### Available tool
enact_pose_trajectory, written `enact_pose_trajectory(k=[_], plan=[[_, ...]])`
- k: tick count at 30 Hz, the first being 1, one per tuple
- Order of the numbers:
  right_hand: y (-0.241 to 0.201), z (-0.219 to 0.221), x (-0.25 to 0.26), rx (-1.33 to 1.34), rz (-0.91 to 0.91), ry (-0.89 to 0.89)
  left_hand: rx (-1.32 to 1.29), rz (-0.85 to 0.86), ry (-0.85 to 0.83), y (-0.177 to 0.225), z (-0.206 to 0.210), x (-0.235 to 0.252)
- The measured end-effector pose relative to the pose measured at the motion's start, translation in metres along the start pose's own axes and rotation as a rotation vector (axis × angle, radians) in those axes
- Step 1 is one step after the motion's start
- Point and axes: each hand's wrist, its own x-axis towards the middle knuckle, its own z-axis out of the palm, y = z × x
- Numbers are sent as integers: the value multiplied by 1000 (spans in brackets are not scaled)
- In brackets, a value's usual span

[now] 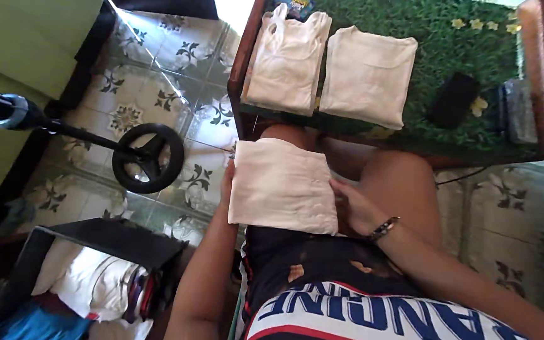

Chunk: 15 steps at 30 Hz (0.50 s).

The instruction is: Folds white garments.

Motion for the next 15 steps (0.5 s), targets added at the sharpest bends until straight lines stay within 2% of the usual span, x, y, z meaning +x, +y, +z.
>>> enact_pose_trajectory(k=[1, 3, 7, 11, 15], plan=[[6, -5, 2, 51, 60, -93, -1, -1, -35, -1, 0, 3], [7, -13, 4, 146, 9, -204, -8, -19, -77, 0, 5, 8], [-11, -30, 16, 225, -131, -122, 21, -163, 7, 3, 46, -3], [-3, -39, 40, 232, -81, -78, 85, -426, 106, 4, 96, -21], [-1, -39, 46, 260, -58, -87, 407, -434, 156, 7, 106, -21]])
